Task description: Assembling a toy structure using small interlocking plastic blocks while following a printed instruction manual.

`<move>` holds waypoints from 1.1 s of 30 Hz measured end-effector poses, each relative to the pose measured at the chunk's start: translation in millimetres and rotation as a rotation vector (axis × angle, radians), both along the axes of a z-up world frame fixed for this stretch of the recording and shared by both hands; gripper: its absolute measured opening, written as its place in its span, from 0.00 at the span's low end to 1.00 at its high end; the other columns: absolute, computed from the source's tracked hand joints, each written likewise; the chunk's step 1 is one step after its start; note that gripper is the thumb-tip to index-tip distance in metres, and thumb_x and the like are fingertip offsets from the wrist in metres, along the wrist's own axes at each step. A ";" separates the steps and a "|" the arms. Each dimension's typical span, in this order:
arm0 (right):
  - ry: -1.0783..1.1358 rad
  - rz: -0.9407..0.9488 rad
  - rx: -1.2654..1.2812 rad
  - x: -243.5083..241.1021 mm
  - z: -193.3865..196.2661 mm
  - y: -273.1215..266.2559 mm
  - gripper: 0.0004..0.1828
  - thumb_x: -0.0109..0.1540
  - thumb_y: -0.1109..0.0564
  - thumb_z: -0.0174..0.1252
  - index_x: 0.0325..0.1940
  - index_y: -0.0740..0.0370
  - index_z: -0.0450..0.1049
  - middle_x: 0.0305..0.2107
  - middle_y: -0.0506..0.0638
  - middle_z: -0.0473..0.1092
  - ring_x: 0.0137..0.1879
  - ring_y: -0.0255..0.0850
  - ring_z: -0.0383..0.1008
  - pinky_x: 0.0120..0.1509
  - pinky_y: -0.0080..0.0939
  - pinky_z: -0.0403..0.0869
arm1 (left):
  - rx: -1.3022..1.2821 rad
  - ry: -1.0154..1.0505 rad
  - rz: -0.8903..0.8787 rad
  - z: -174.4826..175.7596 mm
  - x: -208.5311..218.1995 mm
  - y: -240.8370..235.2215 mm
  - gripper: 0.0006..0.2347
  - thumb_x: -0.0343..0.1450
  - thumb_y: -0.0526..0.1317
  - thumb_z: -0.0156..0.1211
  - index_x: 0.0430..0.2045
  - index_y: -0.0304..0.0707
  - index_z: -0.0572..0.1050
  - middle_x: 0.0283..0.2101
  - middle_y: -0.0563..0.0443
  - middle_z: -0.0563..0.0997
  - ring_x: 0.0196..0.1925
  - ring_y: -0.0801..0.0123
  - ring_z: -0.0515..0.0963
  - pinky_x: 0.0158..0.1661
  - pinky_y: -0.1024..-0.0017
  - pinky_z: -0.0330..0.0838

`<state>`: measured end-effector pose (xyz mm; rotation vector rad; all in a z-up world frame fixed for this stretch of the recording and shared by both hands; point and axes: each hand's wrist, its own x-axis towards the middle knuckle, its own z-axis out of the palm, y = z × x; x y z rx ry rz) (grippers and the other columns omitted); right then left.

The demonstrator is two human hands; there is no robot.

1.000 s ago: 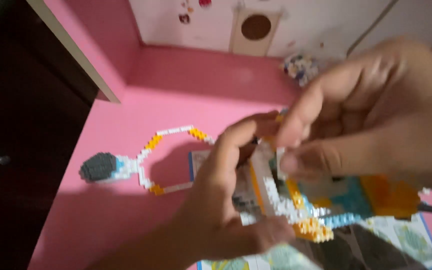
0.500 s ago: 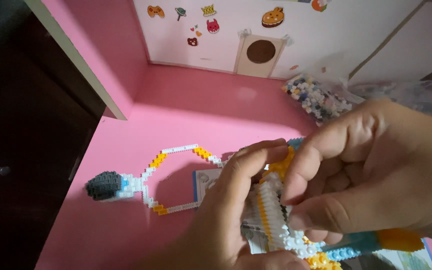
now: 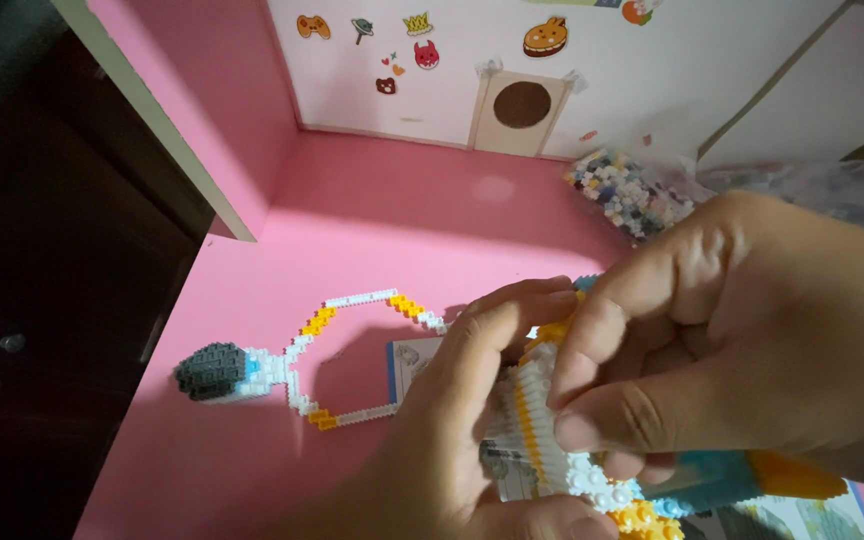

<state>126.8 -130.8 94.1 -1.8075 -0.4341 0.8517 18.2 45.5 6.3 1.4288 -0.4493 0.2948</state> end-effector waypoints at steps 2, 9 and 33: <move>-0.086 0.032 -0.042 0.3 0.7 0.0 0.05 0.42 0.72 0.89 0.20 0.74 0.99 0.06 0.63 0.89 0.12 0.45 0.89 0.15 0.43 0.91 | 0.049 0.051 0.001 3.4 -2.0 1.5 0.36 0.69 0.61 0.57 0.67 0.35 0.61 0.60 0.44 0.71 0.63 0.64 0.74 0.62 0.65 0.74; 0.171 -0.269 -0.231 -1.9 5.0 9.6 0.03 0.44 0.93 0.82 0.22 1.06 0.96 0.09 0.92 0.82 0.16 0.74 0.81 0.21 0.68 0.82 | 0.152 0.014 0.109 1.3 -4.4 1.3 0.38 0.69 0.63 0.54 0.68 0.35 0.60 0.67 0.39 0.71 0.69 0.56 0.75 0.67 0.59 0.75; -0.027 -0.019 -0.041 37.5 -1.7 -60.1 0.14 0.41 0.69 0.88 0.31 0.72 1.01 0.16 0.64 0.95 0.20 0.48 0.95 0.22 0.47 0.94 | 0.060 0.006 0.050 -5.3 -1.7 -3.2 0.40 0.70 0.68 0.53 0.66 0.30 0.61 0.63 0.40 0.70 0.67 0.60 0.74 0.64 0.63 0.72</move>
